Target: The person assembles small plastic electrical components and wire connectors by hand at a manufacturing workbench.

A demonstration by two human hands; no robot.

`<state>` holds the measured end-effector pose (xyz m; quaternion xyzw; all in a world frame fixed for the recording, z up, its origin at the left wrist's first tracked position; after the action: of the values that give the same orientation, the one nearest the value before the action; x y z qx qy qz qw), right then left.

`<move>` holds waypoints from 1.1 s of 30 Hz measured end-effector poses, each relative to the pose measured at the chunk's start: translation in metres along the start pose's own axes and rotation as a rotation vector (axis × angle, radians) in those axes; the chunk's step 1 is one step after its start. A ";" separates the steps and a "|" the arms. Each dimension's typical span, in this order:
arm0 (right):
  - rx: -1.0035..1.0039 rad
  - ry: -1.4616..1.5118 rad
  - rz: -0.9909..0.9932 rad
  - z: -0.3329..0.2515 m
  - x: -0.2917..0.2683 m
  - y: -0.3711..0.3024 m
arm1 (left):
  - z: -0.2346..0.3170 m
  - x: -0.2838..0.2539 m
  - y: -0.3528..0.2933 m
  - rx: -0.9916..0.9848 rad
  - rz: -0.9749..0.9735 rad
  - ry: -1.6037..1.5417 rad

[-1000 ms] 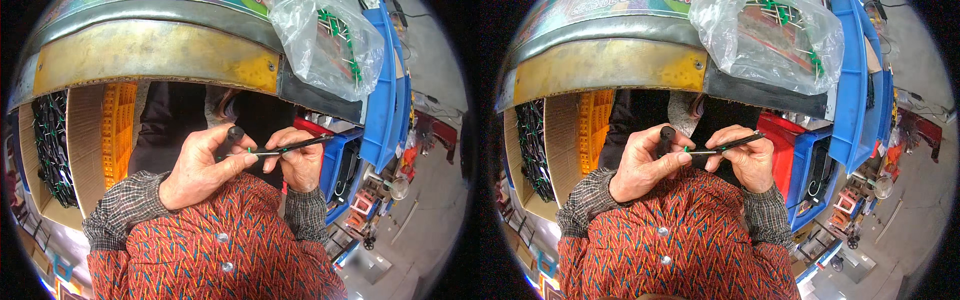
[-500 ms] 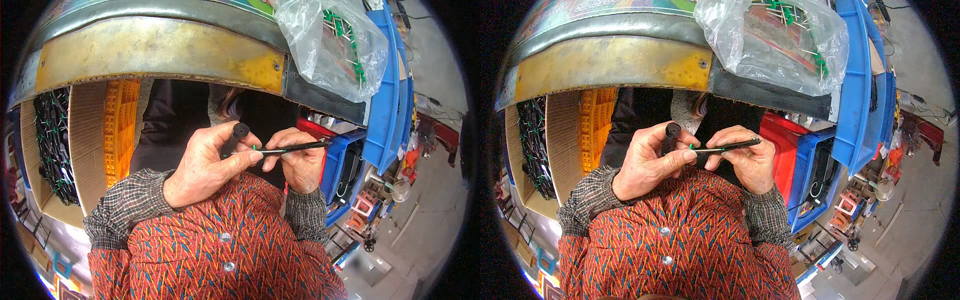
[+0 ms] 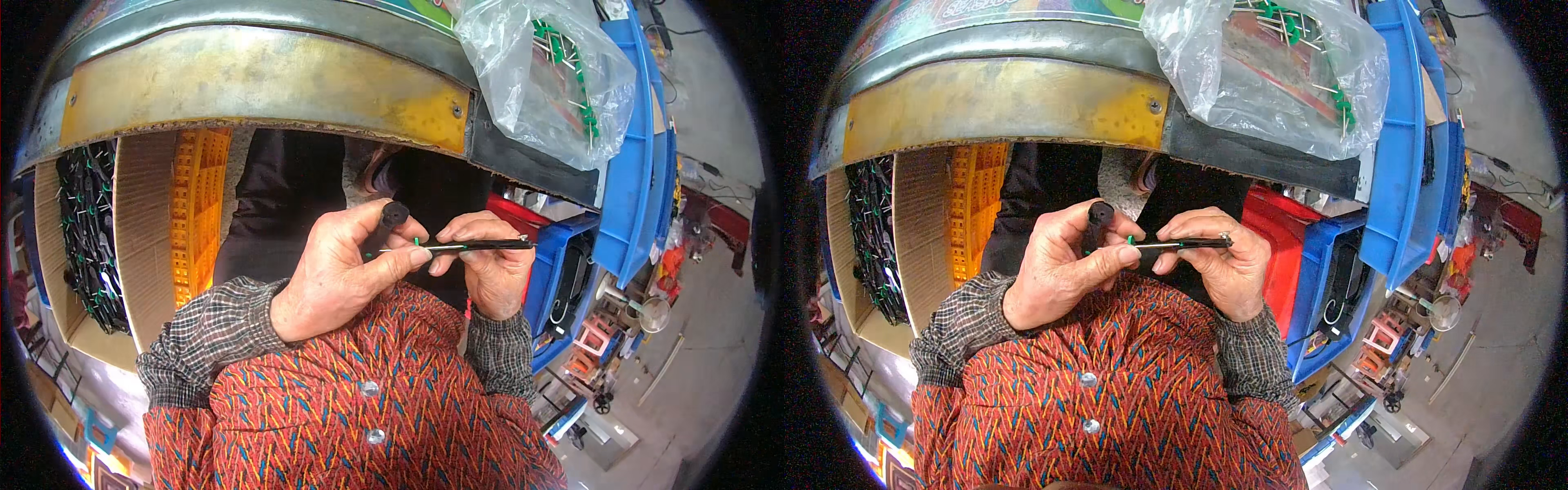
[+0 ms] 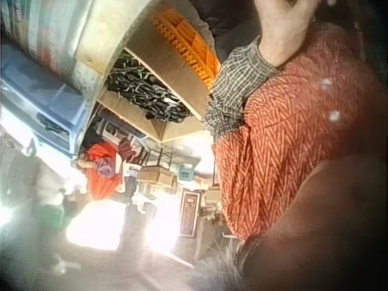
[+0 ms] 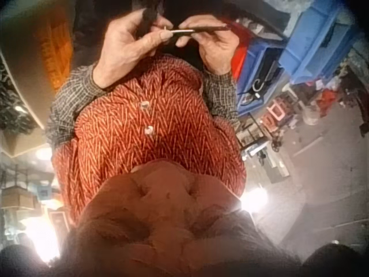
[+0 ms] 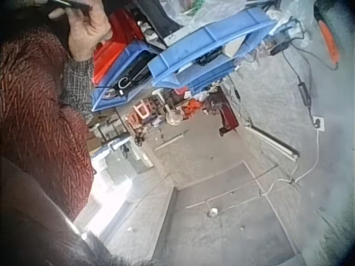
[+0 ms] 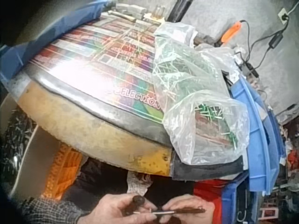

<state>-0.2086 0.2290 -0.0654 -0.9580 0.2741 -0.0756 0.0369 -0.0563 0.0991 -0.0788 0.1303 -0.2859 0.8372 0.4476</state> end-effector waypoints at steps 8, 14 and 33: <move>-0.145 -0.273 0.035 -0.002 0.000 -0.001 | -0.004 0.001 -0.003 0.238 0.094 0.199; -0.098 -0.304 0.062 -0.009 0.005 -0.004 | -0.001 0.000 -0.005 0.274 0.101 0.265; 0.287 -0.176 0.007 -0.013 0.006 -0.004 | -0.008 -0.016 0.002 0.947 -0.058 0.844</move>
<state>-0.2038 0.2292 -0.0515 -0.9448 0.2595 -0.0298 0.1977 -0.0489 0.0928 -0.0936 -0.0191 0.3202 0.8397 0.4382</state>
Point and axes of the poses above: each hand's wrist, its own y-axis towards the middle knuckle, its own x-axis out of the palm, z = x × y, the point moved 1 cm from there along y, towards the middle knuckle, and after that the axes turned 6 degrees about z, right-handed, at the moved point
